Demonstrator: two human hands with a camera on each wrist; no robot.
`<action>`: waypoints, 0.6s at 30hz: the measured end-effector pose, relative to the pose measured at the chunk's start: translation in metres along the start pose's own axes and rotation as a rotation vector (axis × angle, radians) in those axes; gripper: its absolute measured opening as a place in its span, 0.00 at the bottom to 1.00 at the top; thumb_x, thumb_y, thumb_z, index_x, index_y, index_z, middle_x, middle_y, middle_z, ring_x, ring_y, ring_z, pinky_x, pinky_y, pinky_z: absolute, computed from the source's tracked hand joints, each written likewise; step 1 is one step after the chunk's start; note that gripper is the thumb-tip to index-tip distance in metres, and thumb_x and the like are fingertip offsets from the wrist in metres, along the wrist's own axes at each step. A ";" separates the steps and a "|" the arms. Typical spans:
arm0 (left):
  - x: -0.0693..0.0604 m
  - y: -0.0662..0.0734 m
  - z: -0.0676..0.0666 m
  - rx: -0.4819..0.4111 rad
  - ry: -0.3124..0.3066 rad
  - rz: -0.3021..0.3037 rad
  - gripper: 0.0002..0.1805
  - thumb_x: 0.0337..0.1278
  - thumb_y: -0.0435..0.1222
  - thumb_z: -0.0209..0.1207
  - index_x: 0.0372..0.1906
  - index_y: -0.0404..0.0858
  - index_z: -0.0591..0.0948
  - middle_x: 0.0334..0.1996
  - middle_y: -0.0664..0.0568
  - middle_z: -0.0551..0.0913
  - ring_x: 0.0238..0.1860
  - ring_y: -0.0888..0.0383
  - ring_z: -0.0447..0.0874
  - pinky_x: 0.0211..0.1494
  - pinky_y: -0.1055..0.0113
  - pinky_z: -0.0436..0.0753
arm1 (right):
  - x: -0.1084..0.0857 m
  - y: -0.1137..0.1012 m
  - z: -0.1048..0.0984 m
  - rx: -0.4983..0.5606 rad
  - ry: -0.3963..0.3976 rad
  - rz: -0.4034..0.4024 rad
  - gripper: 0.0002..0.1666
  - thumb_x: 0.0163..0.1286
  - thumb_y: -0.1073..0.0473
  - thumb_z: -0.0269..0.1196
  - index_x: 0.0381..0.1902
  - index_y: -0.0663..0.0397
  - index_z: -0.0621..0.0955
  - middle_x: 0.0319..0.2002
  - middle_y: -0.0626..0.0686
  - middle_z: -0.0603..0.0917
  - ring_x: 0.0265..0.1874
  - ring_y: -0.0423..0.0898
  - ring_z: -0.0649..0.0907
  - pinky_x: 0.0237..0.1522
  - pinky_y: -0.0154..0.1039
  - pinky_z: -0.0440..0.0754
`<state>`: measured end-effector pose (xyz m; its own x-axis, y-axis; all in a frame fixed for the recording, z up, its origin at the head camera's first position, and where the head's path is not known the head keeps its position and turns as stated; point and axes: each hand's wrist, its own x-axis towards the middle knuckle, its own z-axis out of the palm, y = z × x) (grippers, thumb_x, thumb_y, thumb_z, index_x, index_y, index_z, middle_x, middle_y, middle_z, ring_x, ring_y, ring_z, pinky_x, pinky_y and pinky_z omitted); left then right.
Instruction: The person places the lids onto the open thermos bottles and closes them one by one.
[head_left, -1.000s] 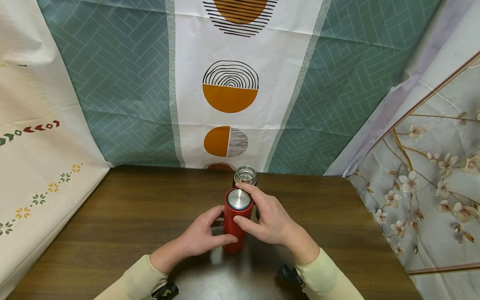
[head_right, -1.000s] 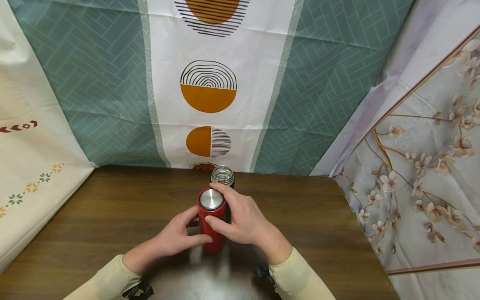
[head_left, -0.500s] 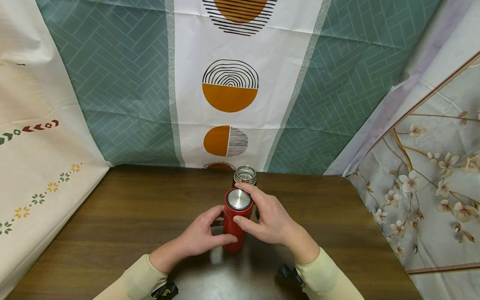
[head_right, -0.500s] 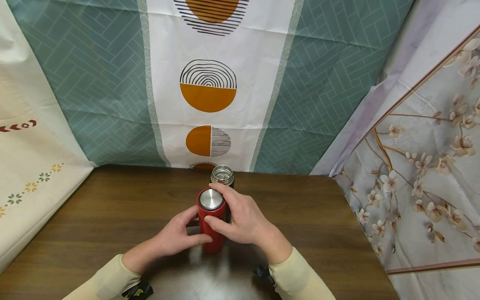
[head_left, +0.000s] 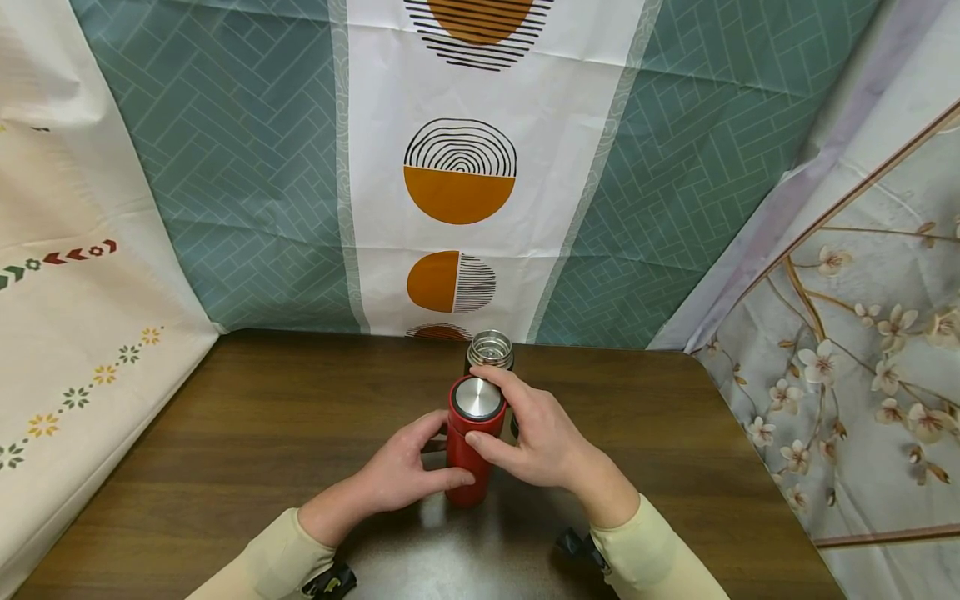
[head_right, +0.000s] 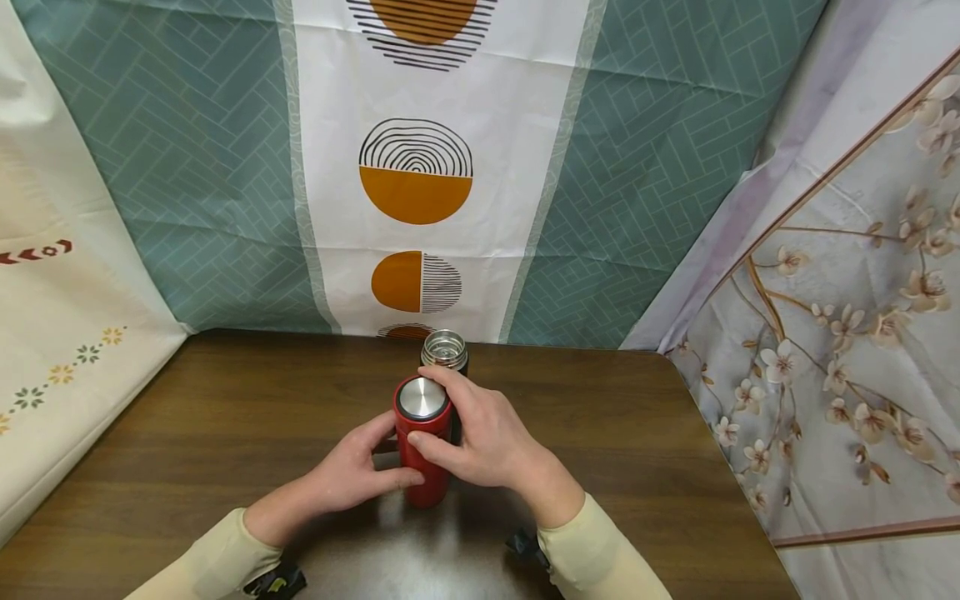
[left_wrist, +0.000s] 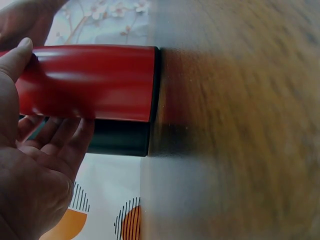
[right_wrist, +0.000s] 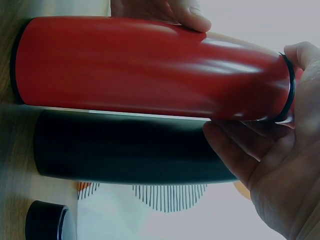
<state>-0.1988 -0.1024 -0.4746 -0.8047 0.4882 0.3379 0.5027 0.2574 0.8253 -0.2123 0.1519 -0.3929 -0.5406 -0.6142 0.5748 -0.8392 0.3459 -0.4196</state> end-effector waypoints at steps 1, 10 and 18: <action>0.000 0.000 0.000 0.000 0.001 -0.002 0.36 0.64 0.48 0.81 0.74 0.53 0.79 0.67 0.61 0.84 0.68 0.55 0.83 0.69 0.47 0.85 | 0.000 0.000 0.000 0.000 0.000 0.000 0.43 0.73 0.53 0.74 0.79 0.55 0.70 0.58 0.50 0.89 0.49 0.42 0.89 0.52 0.45 0.90; 0.000 -0.001 0.000 -0.004 0.000 -0.007 0.36 0.64 0.48 0.81 0.74 0.53 0.79 0.67 0.61 0.84 0.68 0.56 0.83 0.70 0.47 0.85 | 0.000 0.000 0.000 0.002 0.001 -0.001 0.43 0.73 0.53 0.74 0.80 0.52 0.70 0.59 0.50 0.89 0.49 0.42 0.90 0.53 0.45 0.90; 0.000 0.000 0.000 -0.002 -0.002 -0.011 0.37 0.64 0.49 0.81 0.74 0.53 0.78 0.67 0.60 0.84 0.68 0.55 0.83 0.70 0.48 0.85 | 0.000 0.001 0.000 0.002 0.004 -0.008 0.43 0.73 0.52 0.74 0.80 0.54 0.70 0.59 0.50 0.89 0.50 0.43 0.90 0.53 0.46 0.90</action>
<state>-0.1985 -0.1030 -0.4744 -0.8097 0.4867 0.3281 0.4933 0.2613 0.8297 -0.2132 0.1519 -0.3937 -0.5344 -0.6141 0.5808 -0.8432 0.3399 -0.4165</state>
